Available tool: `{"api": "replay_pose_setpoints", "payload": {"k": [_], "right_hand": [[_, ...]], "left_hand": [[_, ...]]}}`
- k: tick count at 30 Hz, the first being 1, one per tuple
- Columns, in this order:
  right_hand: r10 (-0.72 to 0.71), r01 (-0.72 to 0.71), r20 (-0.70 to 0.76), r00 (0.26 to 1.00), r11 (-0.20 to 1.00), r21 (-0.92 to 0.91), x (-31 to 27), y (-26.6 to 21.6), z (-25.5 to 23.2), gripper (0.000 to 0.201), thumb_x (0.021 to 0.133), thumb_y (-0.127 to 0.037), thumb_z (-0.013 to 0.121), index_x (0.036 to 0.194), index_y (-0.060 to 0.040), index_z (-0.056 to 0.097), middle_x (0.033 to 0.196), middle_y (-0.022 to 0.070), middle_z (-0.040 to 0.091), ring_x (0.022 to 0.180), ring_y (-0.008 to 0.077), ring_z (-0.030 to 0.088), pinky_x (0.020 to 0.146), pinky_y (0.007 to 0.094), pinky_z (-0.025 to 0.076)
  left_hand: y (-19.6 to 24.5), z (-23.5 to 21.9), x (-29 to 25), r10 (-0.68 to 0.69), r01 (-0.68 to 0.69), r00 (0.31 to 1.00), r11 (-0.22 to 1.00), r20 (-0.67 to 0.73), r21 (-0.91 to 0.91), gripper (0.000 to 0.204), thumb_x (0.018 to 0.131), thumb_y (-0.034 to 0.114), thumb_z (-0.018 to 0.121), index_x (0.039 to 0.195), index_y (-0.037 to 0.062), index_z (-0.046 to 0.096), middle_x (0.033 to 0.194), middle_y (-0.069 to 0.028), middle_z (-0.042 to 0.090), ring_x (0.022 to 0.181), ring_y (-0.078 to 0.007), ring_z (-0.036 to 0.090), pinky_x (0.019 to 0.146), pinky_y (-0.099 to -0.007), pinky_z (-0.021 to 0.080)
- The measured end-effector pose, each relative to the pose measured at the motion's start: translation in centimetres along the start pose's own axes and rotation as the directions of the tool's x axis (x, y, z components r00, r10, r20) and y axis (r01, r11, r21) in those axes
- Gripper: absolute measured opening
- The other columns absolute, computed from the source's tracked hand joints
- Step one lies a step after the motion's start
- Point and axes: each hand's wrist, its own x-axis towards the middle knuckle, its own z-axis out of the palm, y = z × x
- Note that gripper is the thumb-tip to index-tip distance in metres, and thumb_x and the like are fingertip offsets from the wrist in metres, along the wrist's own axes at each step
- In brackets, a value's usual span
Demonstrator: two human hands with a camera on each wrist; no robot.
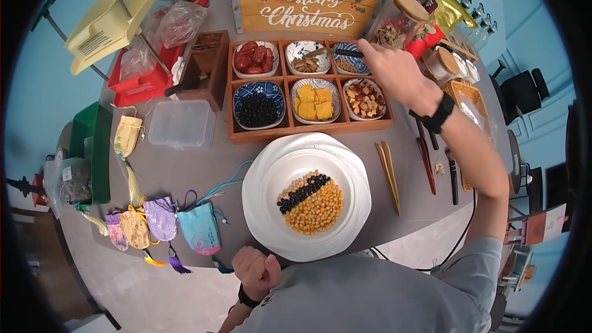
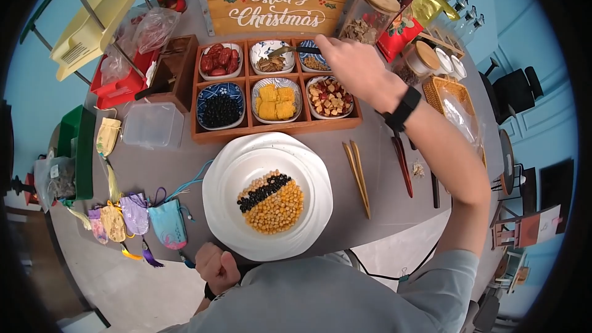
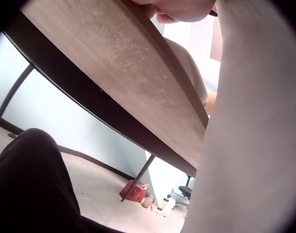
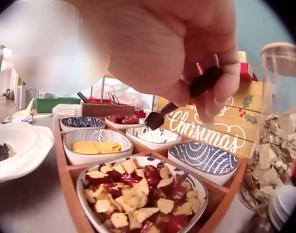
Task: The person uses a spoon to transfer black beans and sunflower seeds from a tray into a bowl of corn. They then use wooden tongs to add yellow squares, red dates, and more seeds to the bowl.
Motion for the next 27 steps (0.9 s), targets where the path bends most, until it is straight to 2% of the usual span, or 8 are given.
{"api": "replay_pose_setpoints", "payload": {"k": [2, 3, 9, 15, 18, 21, 24, 27], "right_hand": [[-0.016, 0.016, 0.022, 1.0, 1.0, -0.016, 1.3, 0.3, 0.9, 0.022, 0.093, -0.005, 0.058, 0.113, -0.0025, 0.048, 0.091, 0.0184, 0.07, 0.085, 0.0381, 0.071, 0.064, 0.0465, 0.057], [-0.054, 0.055, -0.03, 0.998, 0.999, 0.001, 1.7, 0.7, 1.7, 0.024, 0.09, -0.002, 0.057, 0.113, -0.0012, 0.048, 0.09, 0.0189, 0.069, 0.084, 0.0385, 0.071, 0.064, 0.0466, 0.057], [-0.024, 0.031, 0.128, 0.992, 0.998, -0.057, 3.1, 0.9, 1.7, 0.025, 0.093, -0.004, 0.058, 0.115, -0.0008, 0.049, 0.09, 0.0217, 0.07, 0.083, 0.0423, 0.07, 0.066, 0.0481, 0.057], [0.025, -0.07, 0.171, 0.985, 0.962, 0.265, 3.0, 0.7, 1.8, 0.019, 0.095, -0.01, 0.06, 0.11, 0.0005, 0.057, 0.082, 0.0249, 0.069, 0.081, 0.0443, 0.068, 0.072, 0.0509, 0.054], [-0.055, -0.033, 0.199, 0.978, 0.909, 0.415, 3.4, 1.9, 2.6, 0.015, 0.094, -0.011, 0.06, 0.102, 0.0017, 0.062, 0.077, 0.0223, 0.069, 0.077, 0.0378, 0.071, 0.071, 0.0466, 0.054], [-0.074, -0.209, 0.462, 0.884, 0.821, 0.532, 4.8, 1.6, 0.5, 0.017, 0.094, -0.012, 0.058, 0.097, 0.0029, 0.065, 0.073, 0.0164, 0.068, 0.07, 0.0271, 0.07, 0.067, 0.0407, 0.053], [-0.061, -0.287, 0.537, 0.841, 0.792, 0.539, 5.5, 2.0, 1.2, 0.023, 0.096, -0.016, 0.054, 0.094, 0.0032, 0.066, 0.07, 0.0087, 0.065, 0.066, 0.0171, 0.064, 0.065, 0.0353, 0.051], [-0.04, -0.358, 0.562, 0.826, 0.734, 0.577, 5.7, 1.5, 1.1, 0.028, 0.098, -0.019, 0.05, 0.094, 0.0033, 0.066, 0.068, 0.0054, 0.063, 0.064, 0.0153, 0.059, 0.064, 0.0334, 0.049]], "left_hand": [[0.1, 0.1, -0.1, -0.008, 0.008, 1.0, 1.0, -0.008, 0.004, 0.04, 0.087, 0.003, 0.061, 0.057, 0.0078, 0.034, 0.052, -0.0035, 0.036, 0.043, -0.0217, 0.035, 0.045, -0.0348, 0.026], [0.1, 0.1, -0.1, -0.008, 0.008, 1.0, 1.0, -0.005, 0.002, 0.04, 0.088, 0.003, 0.061, 0.057, 0.0078, 0.035, 0.052, -0.0035, 0.036, 0.043, -0.0217, 0.036, 0.045, -0.0349, 0.026], [0.1, -0.1, 0.0, -0.016, 0.016, 1.0, 1.0, 0.011, -0.008, 0.039, 0.089, 0.004, 0.061, 0.058, 0.0072, 0.037, 0.053, -0.0038, 0.038, 0.043, -0.0221, 0.036, 0.045, -0.0355, 0.026], [0.3, -0.2, 0.0, -0.034, 0.034, 0.999, 0.999, -0.003, -0.007, 0.039, 0.089, 0.005, 0.062, 0.058, 0.007, 0.038, 0.053, -0.0039, 0.038, 0.044, -0.0222, 0.036, 0.046, -0.0354, 0.026], [0.4, 0.1, -0.1, -0.052, 0.051, 0.998, 0.999, -0.026, -0.009, 0.042, 0.091, 0.007, 0.061, 0.058, 0.0064, 0.036, 0.052, -0.0041, 0.036, 0.044, -0.022, 0.034, 0.046, -0.0359, 0.025], [0.5, 0.3, -0.2, -0.07, 0.069, 0.996, 0.998, -0.053, -0.009, 0.045, 0.093, 0.01, 0.061, 0.057, 0.0059, 0.034, 0.051, -0.0045, 0.034, 0.045, -0.0218, 0.032, 0.047, -0.0363, 0.023], [0.3, 0.0, -0.2, -0.035, 0.035, 0.999, 0.999, -0.028, 0.008, 0.04, 0.089, 0.005, 0.062, 0.058, 0.007, 0.036, 0.052, -0.004, 0.038, 0.043, -0.0217, 0.035, 0.046, -0.0349, 0.026], [0.2, 0.2, -0.2, -0.026, 0.026, 0.999, 1.0, -0.04, 0.012, 0.04, 0.089, 0.005, 0.062, 0.058, 0.0068, 0.036, 0.052, -0.0041, 0.038, 0.043, -0.0216, 0.035, 0.046, -0.0348, 0.026]]}}
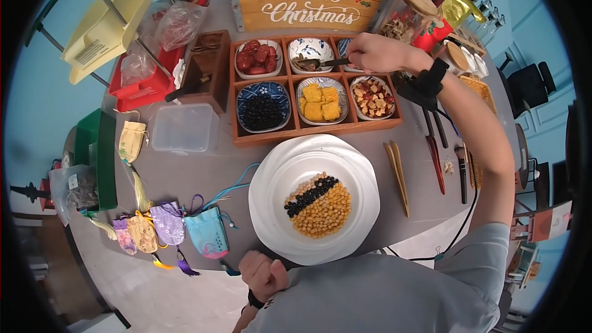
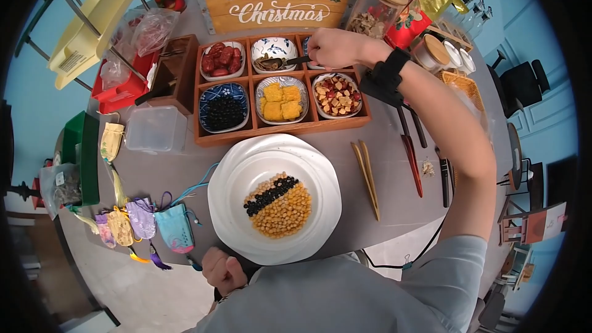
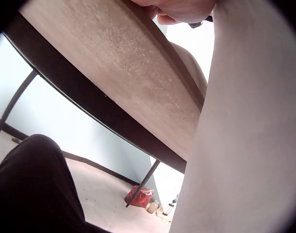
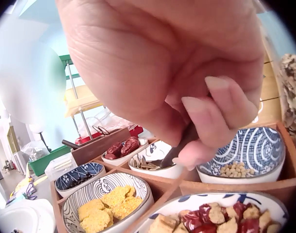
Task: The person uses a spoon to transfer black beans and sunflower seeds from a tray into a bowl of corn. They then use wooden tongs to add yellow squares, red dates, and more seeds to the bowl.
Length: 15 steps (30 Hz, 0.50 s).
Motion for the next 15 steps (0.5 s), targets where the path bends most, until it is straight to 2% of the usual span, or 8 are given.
{"api": "replay_pose_setpoints", "payload": {"k": [3, 9, 12, 15], "right_hand": [[-0.02, 0.019, 0.015, 1.0, 1.0, 0.018, 0.7, 1.1, 0.4, 0.03, 0.099, -0.02, 0.049, 0.094, 0.0029, 0.066, 0.068, 0.0034, 0.06, 0.064, 0.014, 0.056, 0.063, 0.0324, 0.047], [0.051, -0.063, 0.065, 0.997, 0.979, 0.195, 0.3, 1.1, 0.5, 0.027, 0.101, -0.02, 0.052, 0.097, 0.0015, 0.067, 0.069, -0.0009, 0.058, 0.062, 0.0085, 0.05, 0.059, 0.0275, 0.041], [0.086, -0.101, 0.067, 0.994, 0.959, 0.263, 0.1, 1.0, 0.5, 0.025, 0.101, -0.019, 0.052, 0.097, 0.0005, 0.067, 0.069, -0.0026, 0.057, 0.061, 0.0059, 0.047, 0.057, 0.0246, 0.037], [0.06, -0.062, 0.017, 0.998, 0.955, 0.288, 0.7, 2.5, 0.7, 0.024, 0.102, -0.018, 0.052, 0.097, -0.0001, 0.067, 0.069, -0.0034, 0.056, 0.061, 0.0046, 0.045, 0.054, 0.0233, 0.035]], "left_hand": [[0.0, 0.0, 0.0, 0.001, -0.001, 1.0, 1.0, 0.001, 0.005, 0.039, 0.088, 0.004, 0.061, 0.058, 0.0065, 0.037, 0.052, -0.0042, 0.038, 0.043, -0.0217, 0.035, 0.046, -0.0349, 0.026], [0.1, 0.0, 0.1, -0.004, 0.004, 1.0, 1.0, 0.015, 0.015, 0.038, 0.087, 0.003, 0.06, 0.058, 0.006, 0.037, 0.053, -0.0046, 0.037, 0.044, -0.0227, 0.036, 0.046, -0.0352, 0.026], [0.2, 0.1, 0.0, -0.009, 0.009, 1.0, 1.0, 0.01, 0.021, 0.037, 0.087, 0.002, 0.06, 0.058, 0.0059, 0.036, 0.053, -0.0047, 0.036, 0.044, -0.023, 0.035, 0.046, -0.0354, 0.026], [0.1, 0.1, 0.0, -0.001, 0.001, 1.0, 1.0, 0.001, 0.026, 0.037, 0.086, 0.001, 0.06, 0.058, 0.006, 0.036, 0.053, -0.0047, 0.036, 0.044, -0.0229, 0.035, 0.046, -0.0356, 0.026]]}}
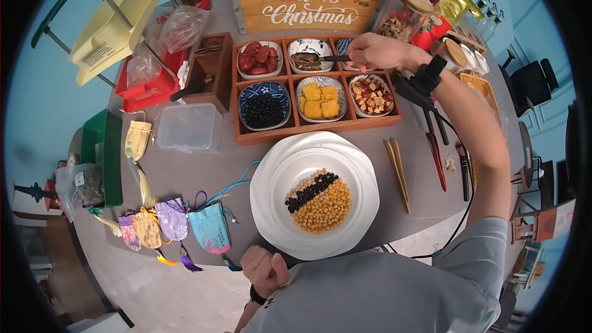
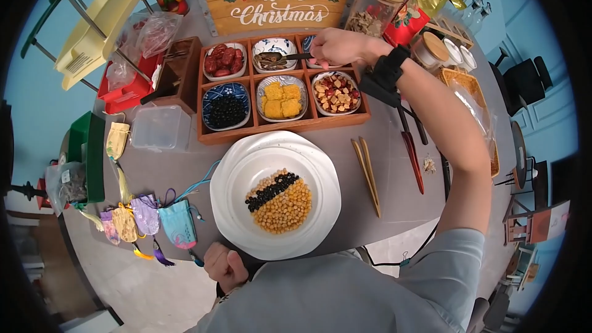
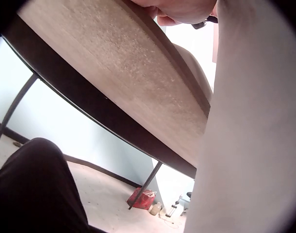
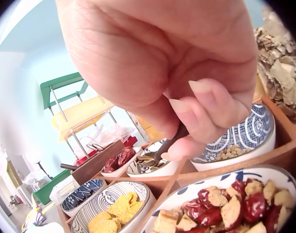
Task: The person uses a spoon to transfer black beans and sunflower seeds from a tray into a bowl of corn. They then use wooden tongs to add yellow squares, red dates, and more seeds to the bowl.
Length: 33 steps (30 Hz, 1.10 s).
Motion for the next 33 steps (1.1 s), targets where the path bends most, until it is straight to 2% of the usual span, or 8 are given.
{"api": "replay_pose_setpoints", "payload": {"k": [9, 12, 18, 20, 23, 26, 30, 33], "right_hand": [[0.017, -0.017, 0.0, 1.0, 0.996, 0.083, -3.0, -0.4, -2.2, 0.022, 0.102, -0.017, 0.053, 0.098, -0.0001, 0.066, 0.073, -0.0011, 0.06, 0.067, 0.0036, 0.05, 0.06, 0.0218, 0.04], [-0.026, 0.03, -0.038, 0.999, 0.992, 0.12, -4.9, -0.8, -2.3, 0.021, 0.102, -0.017, 0.054, 0.1, -0.0003, 0.067, 0.071, -0.0028, 0.059, 0.062, 0.0026, 0.047, 0.056, 0.0203, 0.037], [-0.032, 0.026, 0.062, 0.998, 0.994, 0.105, -8.3, -1.6, -1.7, 0.021, 0.106, -0.018, 0.053, 0.11, 0.0002, 0.063, 0.071, -0.0027, 0.059, 0.066, 0.0011, 0.051, 0.056, 0.0168, 0.035], [-0.056, 0.036, 0.112, 0.992, 0.983, 0.178, -9.5, -1.8, -0.3, 0.019, 0.106, -0.015, 0.053, 0.112, 0.0008, 0.063, 0.072, -0.0013, 0.06, 0.072, 0.0031, 0.056, 0.061, 0.0204, 0.043], [-0.083, 0.062, 0.268, 0.96, 0.994, 0.087, -10.6, -2.8, 1.8, 0.016, 0.103, -0.011, 0.055, 0.108, 0.0019, 0.064, 0.075, -0.0012, 0.06, 0.069, 0.0055, 0.054, 0.065, 0.0221, 0.044], [-0.149, 0.136, 0.301, 0.942, 0.989, 0.062, -11.5, -4.0, 4.4, 0.018, 0.102, -0.011, 0.052, 0.102, 0.0025, 0.064, 0.074, 0.0003, 0.059, 0.068, 0.0078, 0.053, 0.064, 0.0271, 0.044], [-0.114, 0.186, 0.408, 0.906, 0.972, -0.143, -11.4, -6.1, 6.2, 0.017, 0.1, -0.011, 0.053, 0.106, 0.0022, 0.063, 0.075, 0.005, 0.059, 0.071, 0.0123, 0.055, 0.067, 0.03, 0.045], [-0.204, 0.287, 0.362, 0.909, 0.938, -0.192, -11.2, -6.5, 7.5, 0.016, 0.099, -0.011, 0.054, 0.104, 0.0004, 0.063, 0.078, 0.0123, 0.062, 0.073, 0.0257, 0.061, 0.07, 0.0377, 0.047]], "left_hand": [[-0.3, 0.1, -0.2, 0.034, -0.034, 0.999, 0.999, -0.012, -0.013, 0.038, 0.085, 0.0, 0.06, 0.057, 0.0066, 0.035, 0.053, -0.0046, 0.034, 0.044, -0.0232, 0.033, 0.046, -0.0353, 0.024], [-0.3, 0.2, 0.1, 0.047, -0.047, 0.999, 0.999, -0.006, -0.019, 0.038, 0.085, -0.001, 0.06, 0.057, 0.0066, 0.035, 0.053, -0.005, 0.034, 0.044, -0.0236, 0.034, 0.046, -0.0358, 0.025], [-0.2, 0.1, 0.5, 0.057, -0.057, 0.998, 0.998, 0.002, -0.026, 0.036, 0.081, -0.005, 0.061, 0.058, 0.0063, 0.036, 0.054, -0.005, 0.034, 0.044, -0.023, 0.033, 0.046, -0.0353, 0.024], [-0.4, 0.2, 0.5, 0.059, -0.06, 0.998, 0.998, -0.006, -0.022, 0.037, 0.08, -0.005, 0.061, 0.058, 0.0064, 0.035, 0.053, -0.0048, 0.034, 0.044, -0.0225, 0.032, 0.046, -0.0347, 0.023], [-0.4, 0.3, 0.4, 0.056, -0.056, 0.998, 0.998, -0.01, -0.017, 0.038, 0.079, -0.004, 0.062, 0.057, 0.0064, 0.033, 0.053, -0.0046, 0.033, 0.044, -0.022, 0.031, 0.046, -0.0341, 0.022], [-0.4, 0.4, 0.3, 0.056, -0.056, 0.998, 0.998, -0.016, -0.019, 0.038, 0.078, -0.004, 0.062, 0.057, 0.0064, 0.032, 0.053, -0.0045, 0.032, 0.044, -0.0217, 0.03, 0.046, -0.0338, 0.022], [-0.5, 0.5, 0.3, 0.064, -0.065, 0.998, 0.998, -0.03, -0.019, 0.038, 0.077, -0.004, 0.062, 0.057, 0.0062, 0.033, 0.054, -0.0045, 0.033, 0.044, -0.0219, 0.03, 0.046, -0.0337, 0.022], [-0.6, 0.4, 0.2, 0.067, -0.068, 0.997, 0.998, -0.034, -0.021, 0.038, 0.077, -0.004, 0.063, 0.057, 0.0063, 0.033, 0.054, -0.0046, 0.033, 0.044, -0.0219, 0.03, 0.046, -0.0338, 0.022]]}}
